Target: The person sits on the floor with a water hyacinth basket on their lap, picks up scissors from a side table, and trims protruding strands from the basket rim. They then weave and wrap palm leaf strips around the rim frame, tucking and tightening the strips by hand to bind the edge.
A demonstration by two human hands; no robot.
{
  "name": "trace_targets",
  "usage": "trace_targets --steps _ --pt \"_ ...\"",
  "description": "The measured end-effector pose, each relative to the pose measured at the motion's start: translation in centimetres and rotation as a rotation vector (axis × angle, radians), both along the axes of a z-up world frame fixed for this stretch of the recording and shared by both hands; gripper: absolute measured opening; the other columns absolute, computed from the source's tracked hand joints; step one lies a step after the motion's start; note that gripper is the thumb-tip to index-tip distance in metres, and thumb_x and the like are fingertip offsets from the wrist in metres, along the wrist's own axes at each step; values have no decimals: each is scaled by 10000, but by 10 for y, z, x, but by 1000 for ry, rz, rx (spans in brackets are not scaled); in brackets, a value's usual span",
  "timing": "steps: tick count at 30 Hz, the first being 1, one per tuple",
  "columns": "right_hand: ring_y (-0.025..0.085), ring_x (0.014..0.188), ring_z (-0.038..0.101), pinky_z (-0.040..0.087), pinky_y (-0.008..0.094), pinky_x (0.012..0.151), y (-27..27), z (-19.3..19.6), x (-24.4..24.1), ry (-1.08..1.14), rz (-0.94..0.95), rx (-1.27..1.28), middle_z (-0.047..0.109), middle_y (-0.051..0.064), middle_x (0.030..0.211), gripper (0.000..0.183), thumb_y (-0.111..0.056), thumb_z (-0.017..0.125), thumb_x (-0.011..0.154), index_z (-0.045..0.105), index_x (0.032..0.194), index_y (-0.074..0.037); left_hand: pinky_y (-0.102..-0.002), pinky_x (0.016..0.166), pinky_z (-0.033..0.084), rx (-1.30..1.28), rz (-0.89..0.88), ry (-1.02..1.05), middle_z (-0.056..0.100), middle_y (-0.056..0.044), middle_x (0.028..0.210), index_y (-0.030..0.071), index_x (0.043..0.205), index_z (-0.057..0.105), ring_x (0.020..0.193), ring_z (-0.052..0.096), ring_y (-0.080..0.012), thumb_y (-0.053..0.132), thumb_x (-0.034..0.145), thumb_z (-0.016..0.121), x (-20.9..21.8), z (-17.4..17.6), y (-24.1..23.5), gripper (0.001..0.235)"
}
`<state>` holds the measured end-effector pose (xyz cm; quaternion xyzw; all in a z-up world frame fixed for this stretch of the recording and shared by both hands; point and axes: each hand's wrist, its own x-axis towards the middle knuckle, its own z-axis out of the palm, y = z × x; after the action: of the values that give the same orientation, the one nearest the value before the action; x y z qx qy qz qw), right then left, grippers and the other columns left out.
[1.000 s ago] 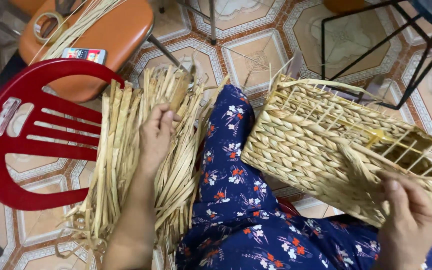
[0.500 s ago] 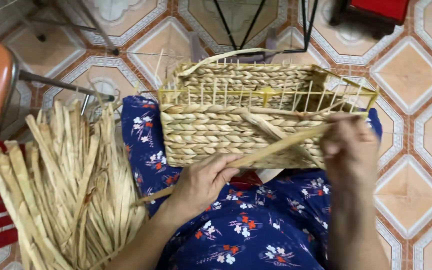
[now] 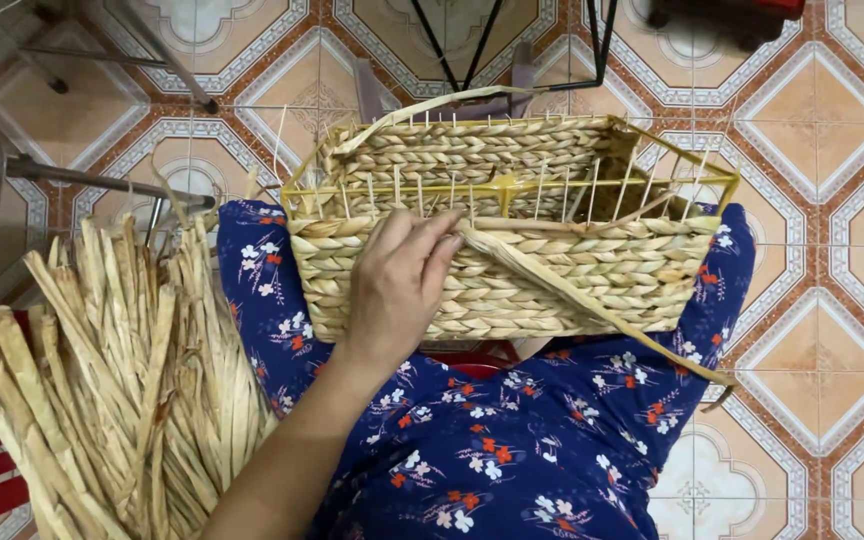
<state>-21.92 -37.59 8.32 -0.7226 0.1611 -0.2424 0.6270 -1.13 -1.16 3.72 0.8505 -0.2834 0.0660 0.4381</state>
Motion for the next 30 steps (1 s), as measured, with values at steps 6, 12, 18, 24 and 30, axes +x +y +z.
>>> trace_targets --steps 6,12,18,24,30 --pt "137 787 648 543 250 683 96 -11 66 23 -9 -234 720 111 1002 116 36 660 970 728 1050 -13 -330 760 564 17 84 -114 640 -60 936 65 1095 733 878 637 -205 123 911 780 2 -10 -26 198" --pt "202 819 687 532 331 717 169 -16 153 178 316 -527 708 97 947 262 -90 774 895 739 1152 -53 -308 816 579 -187 38 41 734 -36 1093 82 1044 715 971 689 -179 60 910 772 1 -14 -14 148" --pt "276 849 715 552 381 743 176 -11 167 267 304 -750 721 97 943 197 -190 791 898 762 1062 -85 -307 901 580 -237 -54 92 738 -34 1259 109 1057 695 1066 717 -174 16 904 760 -1 -24 0 190" --pt "288 830 697 542 398 722 183 -7 173 167 384 -857 713 97 915 280 -192 808 841 758 1087 -67 -328 934 554 -197 -180 59 695 -87 1362 95 1040 669 1079 678 -203 5 884 735 5 -15 10 192" --pt "289 879 569 455 417 737 188 -23 171 84 280 -1031 585 106 927 199 -184 815 840 708 972 -80 -344 739 562 2 -101 171 772 -59 1045 72 1037 643 839 719 -224 106 962 736 18 1 -8 123"
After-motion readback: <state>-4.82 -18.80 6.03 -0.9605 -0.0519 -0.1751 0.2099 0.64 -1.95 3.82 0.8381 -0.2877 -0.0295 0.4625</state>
